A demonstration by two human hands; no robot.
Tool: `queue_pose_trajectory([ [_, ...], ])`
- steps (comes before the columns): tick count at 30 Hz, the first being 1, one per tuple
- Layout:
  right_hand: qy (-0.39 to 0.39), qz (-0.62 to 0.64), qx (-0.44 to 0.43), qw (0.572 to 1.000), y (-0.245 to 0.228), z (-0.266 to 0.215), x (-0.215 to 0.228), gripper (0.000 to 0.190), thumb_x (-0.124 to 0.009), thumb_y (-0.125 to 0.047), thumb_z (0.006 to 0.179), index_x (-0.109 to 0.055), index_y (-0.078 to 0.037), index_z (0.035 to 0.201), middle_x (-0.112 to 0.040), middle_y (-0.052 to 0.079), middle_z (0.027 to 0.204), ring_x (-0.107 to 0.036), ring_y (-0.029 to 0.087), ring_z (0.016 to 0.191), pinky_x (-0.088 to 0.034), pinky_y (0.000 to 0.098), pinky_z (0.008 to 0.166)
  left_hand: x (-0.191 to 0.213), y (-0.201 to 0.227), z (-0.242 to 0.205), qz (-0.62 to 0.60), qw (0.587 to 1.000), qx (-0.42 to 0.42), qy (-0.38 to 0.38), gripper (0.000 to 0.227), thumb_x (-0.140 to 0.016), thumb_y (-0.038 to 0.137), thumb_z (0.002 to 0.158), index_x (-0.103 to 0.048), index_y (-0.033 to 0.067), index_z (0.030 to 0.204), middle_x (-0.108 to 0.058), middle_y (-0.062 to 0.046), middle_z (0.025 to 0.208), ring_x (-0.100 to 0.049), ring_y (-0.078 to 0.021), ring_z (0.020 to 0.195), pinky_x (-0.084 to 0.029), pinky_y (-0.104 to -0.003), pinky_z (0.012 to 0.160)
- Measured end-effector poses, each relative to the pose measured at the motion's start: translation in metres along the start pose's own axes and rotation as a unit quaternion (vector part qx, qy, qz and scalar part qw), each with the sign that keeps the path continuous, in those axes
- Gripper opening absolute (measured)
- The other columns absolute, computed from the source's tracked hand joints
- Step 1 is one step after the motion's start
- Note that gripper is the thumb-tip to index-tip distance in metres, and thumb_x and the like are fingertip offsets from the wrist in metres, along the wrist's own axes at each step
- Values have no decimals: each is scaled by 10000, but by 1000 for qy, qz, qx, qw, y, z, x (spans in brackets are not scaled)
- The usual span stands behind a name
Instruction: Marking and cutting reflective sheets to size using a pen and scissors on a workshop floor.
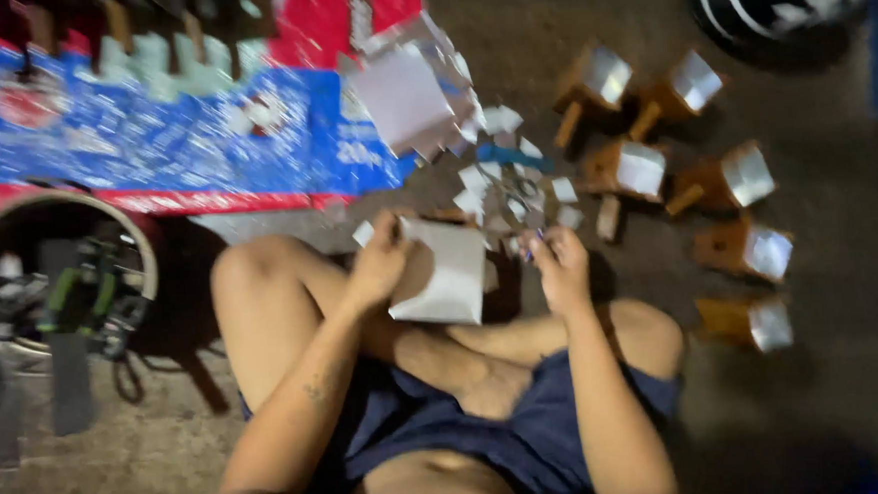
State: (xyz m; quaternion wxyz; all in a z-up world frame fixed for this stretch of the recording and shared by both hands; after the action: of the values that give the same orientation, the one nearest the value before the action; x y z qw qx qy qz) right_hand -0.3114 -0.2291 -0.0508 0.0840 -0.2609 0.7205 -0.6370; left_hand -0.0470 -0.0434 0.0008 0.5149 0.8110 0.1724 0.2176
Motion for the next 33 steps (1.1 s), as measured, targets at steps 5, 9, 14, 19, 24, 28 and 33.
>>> queue_pose_trajectory([
  [5, 26, 185, -67, 980, -37, -5, -48, 179, -647, 90, 929, -520, 8, 1025, -677, 180, 963, -746, 287, 878, -644, 382, 775, -1, -43, 24, 69, 996, 57, -9, 364, -721, 274, 872, -656, 251, 1229, -726, -129, 1110, -688, -339, 1120, -528, -463, 967],
  [9, 10, 152, -70, 986, -39, 6, -62, 200, -603, 43, 907, -476, -37, 1040, -499, 64, 802, -571, 151, 610, -528, 274, 509, -20, -84, 42, 178, 973, 143, -30, 326, -594, 364, 966, -550, 273, 1276, -680, -118, 1297, -563, -407, 1316, -166, -781, 1122],
  [14, -54, 54, -58, 995, -30, 11, -78, 264, -768, -146, 887, -617, -48, 1080, -630, 19, 814, -601, 84, 695, -507, 235, 579, -24, -18, 14, 119, 989, 84, 18, 310, -626, 221, 932, -566, 96, 1209, -679, -273, 1192, -605, -476, 1227, -434, -643, 1046],
  [19, -71, 24, -75, 994, -27, 12, -73, 358, -878, -130, 817, -683, -16, 1095, -722, 75, 827, -682, 124, 669, -578, 265, 614, -21, -7, 16, 105, 992, 68, 23, 314, -660, 213, 910, -604, 65, 1181, -687, -261, 1165, -613, -477, 1209, -470, -622, 1018],
  [24, -33, 5, -60, 998, -24, 7, -66, 291, -904, -150, 807, -737, -31, 1014, -696, 69, 775, -667, 104, 656, -581, 246, 605, -13, 17, 3, 61, 995, 85, 3, 350, -695, 172, 891, -634, 86, 1225, -699, -235, 1188, -669, -443, 1141, -539, -558, 965],
  [28, -17, 15, -57, 998, -30, 7, -66, 286, -900, -169, 828, -731, -31, 1013, -691, 73, 791, -666, 110, 675, -582, 256, 621, -11, 19, 5, 39, 996, 74, 9, 323, -735, 158, 866, -666, 75, 1171, -726, -214, 1097, -717, -395, 1050, -575, -515, 888],
  [33, -13, 27, -68, 997, -43, 3, -67, 203, -842, -95, 848, -755, -46, 1024, -692, 31, 804, -635, 71, 707, -575, 243, 671, -9, 26, 2, 105, 991, 84, 8, 232, -715, 187, 892, -691, 33, 1063, -734, -209, 897, -732, -413, 931, -583, -492, 773],
])
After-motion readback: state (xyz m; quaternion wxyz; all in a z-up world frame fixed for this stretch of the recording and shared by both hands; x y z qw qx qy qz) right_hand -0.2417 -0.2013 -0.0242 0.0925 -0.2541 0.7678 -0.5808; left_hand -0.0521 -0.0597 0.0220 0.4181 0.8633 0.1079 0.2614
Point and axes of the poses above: each hand's wrist, its own z-axis towards the middle knuckle, its own x-axis out of the back of the hand, y = z × x, the point moved 4 cm from there along z, towards the middle knuckle
